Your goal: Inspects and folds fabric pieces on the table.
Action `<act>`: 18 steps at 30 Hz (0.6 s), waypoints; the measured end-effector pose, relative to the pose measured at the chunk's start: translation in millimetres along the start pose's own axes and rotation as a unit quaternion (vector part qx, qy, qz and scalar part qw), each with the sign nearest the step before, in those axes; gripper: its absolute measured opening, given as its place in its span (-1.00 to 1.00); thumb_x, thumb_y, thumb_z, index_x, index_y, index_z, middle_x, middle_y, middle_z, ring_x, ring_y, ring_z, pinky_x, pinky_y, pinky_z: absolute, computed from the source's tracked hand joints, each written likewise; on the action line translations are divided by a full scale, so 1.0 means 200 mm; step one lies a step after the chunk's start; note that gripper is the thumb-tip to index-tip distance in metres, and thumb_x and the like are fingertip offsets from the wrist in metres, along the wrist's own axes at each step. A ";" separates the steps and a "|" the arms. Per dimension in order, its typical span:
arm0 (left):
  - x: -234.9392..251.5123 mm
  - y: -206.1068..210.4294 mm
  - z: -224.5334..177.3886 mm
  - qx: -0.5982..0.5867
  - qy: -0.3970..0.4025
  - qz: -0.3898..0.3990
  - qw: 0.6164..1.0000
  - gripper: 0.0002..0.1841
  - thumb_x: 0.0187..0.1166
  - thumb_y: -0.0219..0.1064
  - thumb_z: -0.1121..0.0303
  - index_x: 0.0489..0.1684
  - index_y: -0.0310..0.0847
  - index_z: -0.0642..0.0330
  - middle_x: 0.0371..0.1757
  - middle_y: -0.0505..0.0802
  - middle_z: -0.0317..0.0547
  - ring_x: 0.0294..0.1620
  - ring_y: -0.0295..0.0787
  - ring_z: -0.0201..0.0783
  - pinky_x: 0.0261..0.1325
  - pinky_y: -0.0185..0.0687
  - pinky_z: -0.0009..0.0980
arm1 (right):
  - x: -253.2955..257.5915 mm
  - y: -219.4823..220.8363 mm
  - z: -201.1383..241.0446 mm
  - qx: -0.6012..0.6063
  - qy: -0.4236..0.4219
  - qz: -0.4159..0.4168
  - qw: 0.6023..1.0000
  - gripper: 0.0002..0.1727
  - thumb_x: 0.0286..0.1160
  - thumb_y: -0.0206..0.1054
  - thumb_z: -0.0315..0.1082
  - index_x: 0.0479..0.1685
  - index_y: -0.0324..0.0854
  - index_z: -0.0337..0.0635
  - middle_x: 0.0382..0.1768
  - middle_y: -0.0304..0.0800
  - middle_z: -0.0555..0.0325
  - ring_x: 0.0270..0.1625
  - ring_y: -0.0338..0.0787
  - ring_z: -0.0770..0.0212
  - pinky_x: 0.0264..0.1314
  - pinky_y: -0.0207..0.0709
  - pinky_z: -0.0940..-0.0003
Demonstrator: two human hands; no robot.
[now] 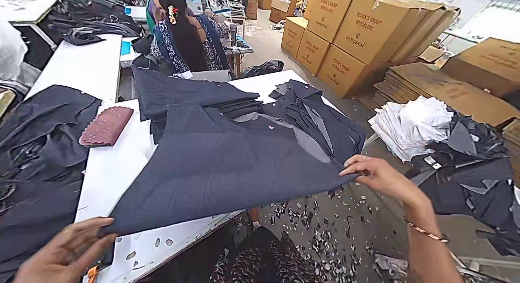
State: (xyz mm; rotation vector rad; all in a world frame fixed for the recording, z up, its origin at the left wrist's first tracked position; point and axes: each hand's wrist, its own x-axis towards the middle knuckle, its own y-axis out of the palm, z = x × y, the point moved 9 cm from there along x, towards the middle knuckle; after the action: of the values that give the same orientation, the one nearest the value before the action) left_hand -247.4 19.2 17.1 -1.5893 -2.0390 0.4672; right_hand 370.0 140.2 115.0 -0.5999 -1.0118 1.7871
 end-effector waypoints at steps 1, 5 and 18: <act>-0.03 0.10 0.05 0.077 0.001 0.007 0.997 -0.53 0.43 0.44 0.45 0.31 0.57 0.50 0.15 0.81 0.26 0.16 0.77 0.12 0.25 0.62 0.13 | 0.01 0.10 -0.01 -0.009 0.009 0.034 0.999 -0.79 0.26 0.46 -0.52 -0.19 0.94 -0.12 0.07 0.86 -0.04 0.10 0.79 0.12 0.13 0.63 0.16; -0.10 0.78 -0.11 0.158 0.121 0.047 0.979 -0.10 0.17 0.58 -0.17 0.48 0.60 0.31 0.54 0.58 0.47 0.55 0.43 0.57 0.45 0.17 0.63 | 0.31 0.38 0.25 -0.023 -0.038 0.088 0.995 -0.77 0.55 0.37 -0.30 -0.13 0.89 -0.24 0.33 0.74 -0.16 0.44 0.67 -0.04 0.48 0.50 0.00; -0.54 1.02 -0.15 -0.114 -0.120 0.001 0.986 -0.60 0.57 0.39 0.42 0.13 0.59 0.71 0.05 0.84 0.33 0.17 0.80 -0.25 0.40 0.62 -0.29 | 0.48 1.40 1.06 0.199 -0.278 0.263 0.902 0.13 0.23 0.66 -0.04 0.81 0.12 -0.37 0.86 -0.03 -0.28 0.88 0.04 -0.17 0.89 -0.06 -0.10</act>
State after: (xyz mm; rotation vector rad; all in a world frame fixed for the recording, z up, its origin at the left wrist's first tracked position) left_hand -49.8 -34.1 -91.6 -1.7387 -2.3426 0.4597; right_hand 29.8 94.7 -3.9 -0.0894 -0.8419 2.6589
